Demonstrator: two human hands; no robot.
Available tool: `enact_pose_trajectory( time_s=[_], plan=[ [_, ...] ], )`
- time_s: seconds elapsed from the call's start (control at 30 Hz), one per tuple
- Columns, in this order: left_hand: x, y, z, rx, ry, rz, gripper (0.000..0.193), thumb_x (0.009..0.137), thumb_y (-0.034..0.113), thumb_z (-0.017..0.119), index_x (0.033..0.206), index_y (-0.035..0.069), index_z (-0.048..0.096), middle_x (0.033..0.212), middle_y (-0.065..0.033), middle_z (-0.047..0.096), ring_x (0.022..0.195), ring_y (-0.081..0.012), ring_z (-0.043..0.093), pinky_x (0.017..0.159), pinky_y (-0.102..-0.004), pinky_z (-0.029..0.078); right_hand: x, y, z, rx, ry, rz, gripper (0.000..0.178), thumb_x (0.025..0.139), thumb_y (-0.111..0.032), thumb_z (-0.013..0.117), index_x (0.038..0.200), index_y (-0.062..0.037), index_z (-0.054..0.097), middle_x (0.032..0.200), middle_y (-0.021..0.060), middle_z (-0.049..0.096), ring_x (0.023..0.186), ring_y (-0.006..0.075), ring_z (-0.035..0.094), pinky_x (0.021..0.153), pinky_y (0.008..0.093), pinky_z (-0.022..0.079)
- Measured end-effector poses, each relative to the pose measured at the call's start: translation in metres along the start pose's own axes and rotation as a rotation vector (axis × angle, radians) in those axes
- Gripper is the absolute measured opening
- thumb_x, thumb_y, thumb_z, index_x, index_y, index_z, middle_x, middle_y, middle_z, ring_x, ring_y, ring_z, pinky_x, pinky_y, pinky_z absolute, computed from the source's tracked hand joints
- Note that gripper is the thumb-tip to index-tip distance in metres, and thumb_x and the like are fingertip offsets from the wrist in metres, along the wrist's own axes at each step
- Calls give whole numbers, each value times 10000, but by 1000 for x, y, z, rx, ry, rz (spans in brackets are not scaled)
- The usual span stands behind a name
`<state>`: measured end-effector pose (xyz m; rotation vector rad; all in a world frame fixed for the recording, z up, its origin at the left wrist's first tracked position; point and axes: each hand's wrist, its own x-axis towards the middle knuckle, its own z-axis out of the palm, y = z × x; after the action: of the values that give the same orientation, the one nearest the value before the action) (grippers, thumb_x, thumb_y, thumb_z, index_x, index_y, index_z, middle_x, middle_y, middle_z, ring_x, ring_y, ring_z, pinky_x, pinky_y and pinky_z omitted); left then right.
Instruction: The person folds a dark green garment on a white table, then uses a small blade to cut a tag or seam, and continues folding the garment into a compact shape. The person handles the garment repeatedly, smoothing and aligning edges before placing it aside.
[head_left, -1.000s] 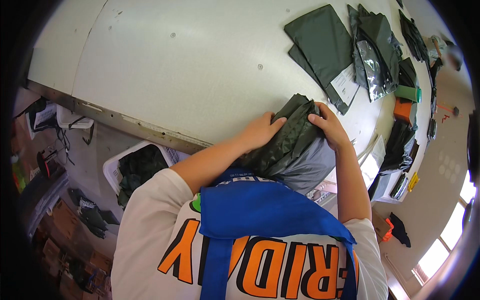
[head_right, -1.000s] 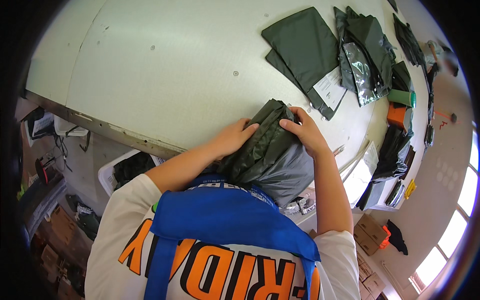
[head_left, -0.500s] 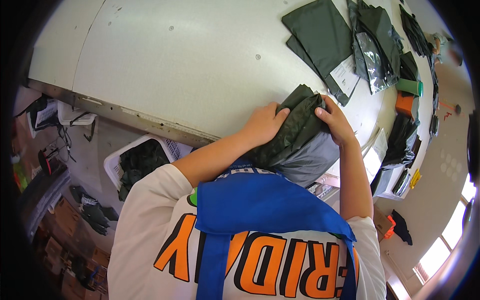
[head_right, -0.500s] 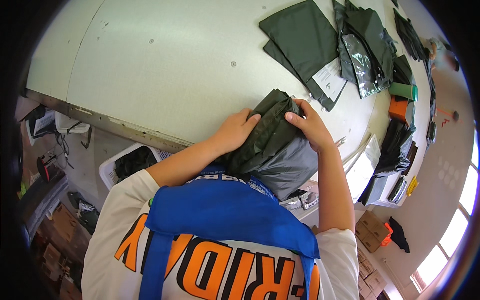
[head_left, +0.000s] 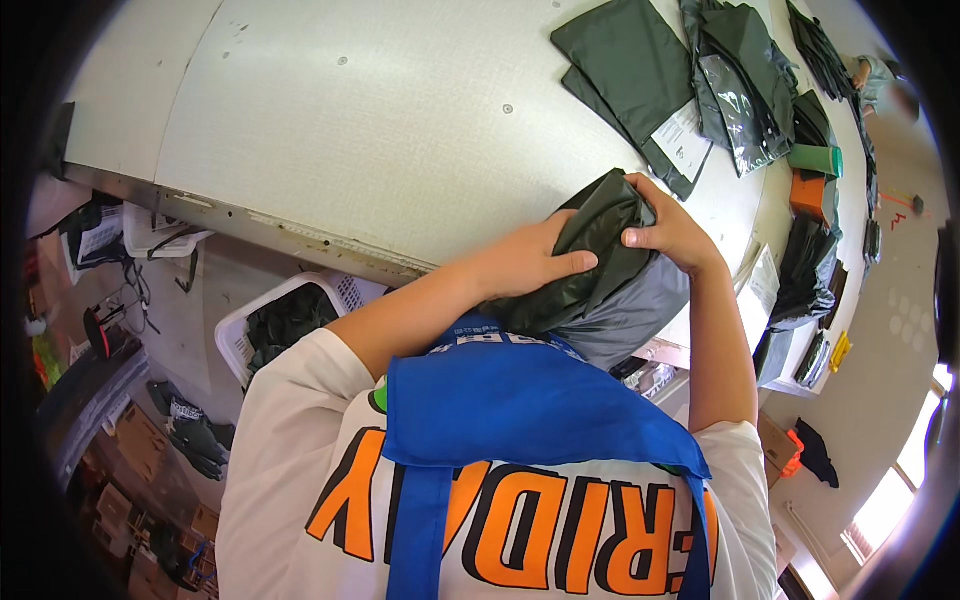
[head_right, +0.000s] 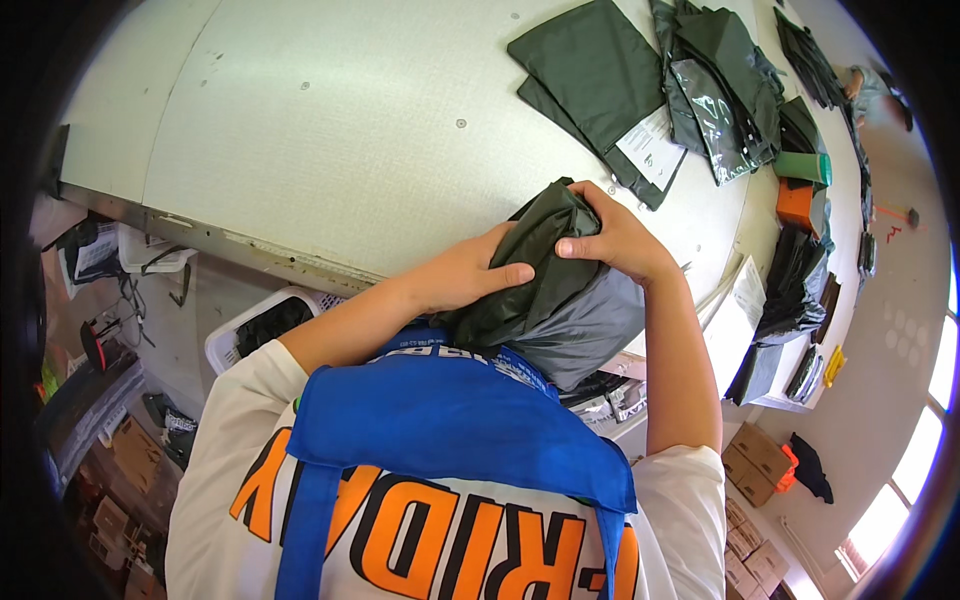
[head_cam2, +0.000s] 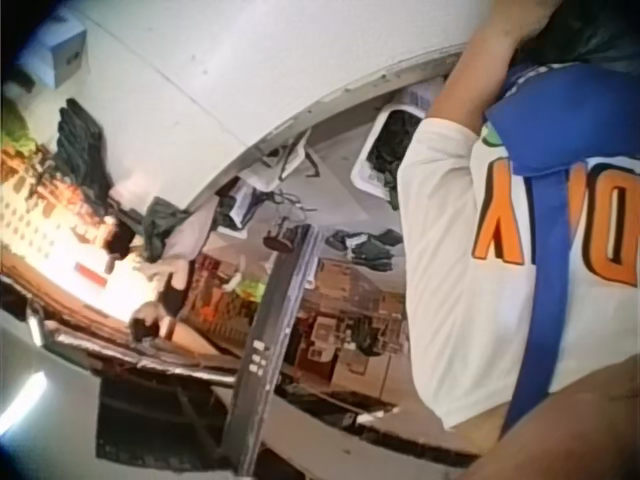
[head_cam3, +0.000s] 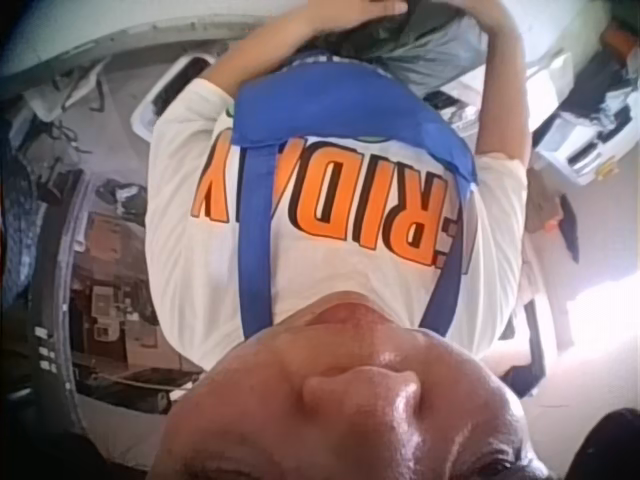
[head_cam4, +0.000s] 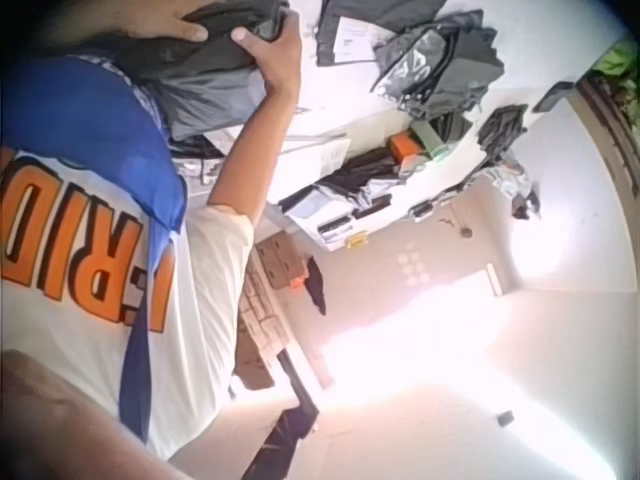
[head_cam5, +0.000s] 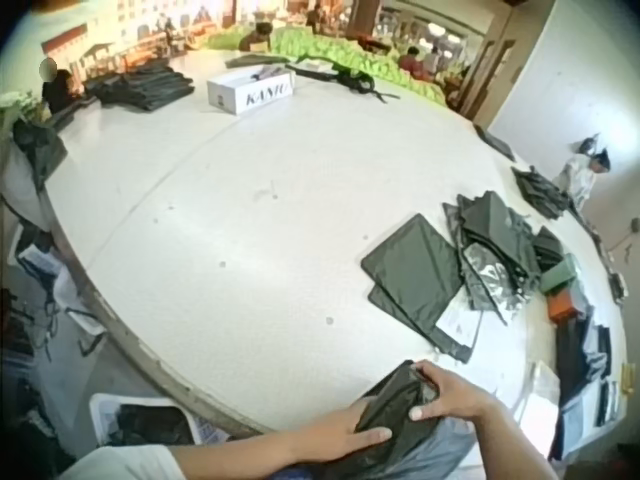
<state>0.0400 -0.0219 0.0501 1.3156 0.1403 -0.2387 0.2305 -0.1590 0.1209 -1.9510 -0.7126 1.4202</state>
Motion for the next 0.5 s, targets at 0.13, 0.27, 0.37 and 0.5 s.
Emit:
enact_pose_trajectory(
  time_s=[0.13,0.27,0.37,0.5],
  plan=[
    [-10,4,5,16,-22,21,610,943,361,540,1393,7,331,1264,-178,534,1163,-269,521,994,-358,390,-1,-7,5,42,13,-49,729,628,-331,817,1230,-27,541,1119,91,607,1045,186,544,945,306,403],
    [-7,-15,-6,-683,-14,-234,488,942,290,531,1330,10,440,1169,-166,605,1062,-268,590,904,-368,460,-9,-8,8,64,51,16,566,648,-272,793,1114,-11,604,1019,67,633,962,159,565,885,287,428],
    [1,-33,-5,-787,-41,-375,389,942,252,521,1247,11,546,1104,-141,639,987,-243,623,850,-362,487,-15,-9,13,51,86,-44,492,660,-232,780,1068,-6,622,968,54,640,913,153,573,853,282,440],
    [31,-28,-11,74,-141,-327,319,935,261,504,1098,30,650,1034,-146,670,945,-247,645,840,-355,498,-18,-10,19,19,139,-118,473,670,-219,768,1063,0,620,1057,67,593,1011,180,541,924,293,397]
  ],
)
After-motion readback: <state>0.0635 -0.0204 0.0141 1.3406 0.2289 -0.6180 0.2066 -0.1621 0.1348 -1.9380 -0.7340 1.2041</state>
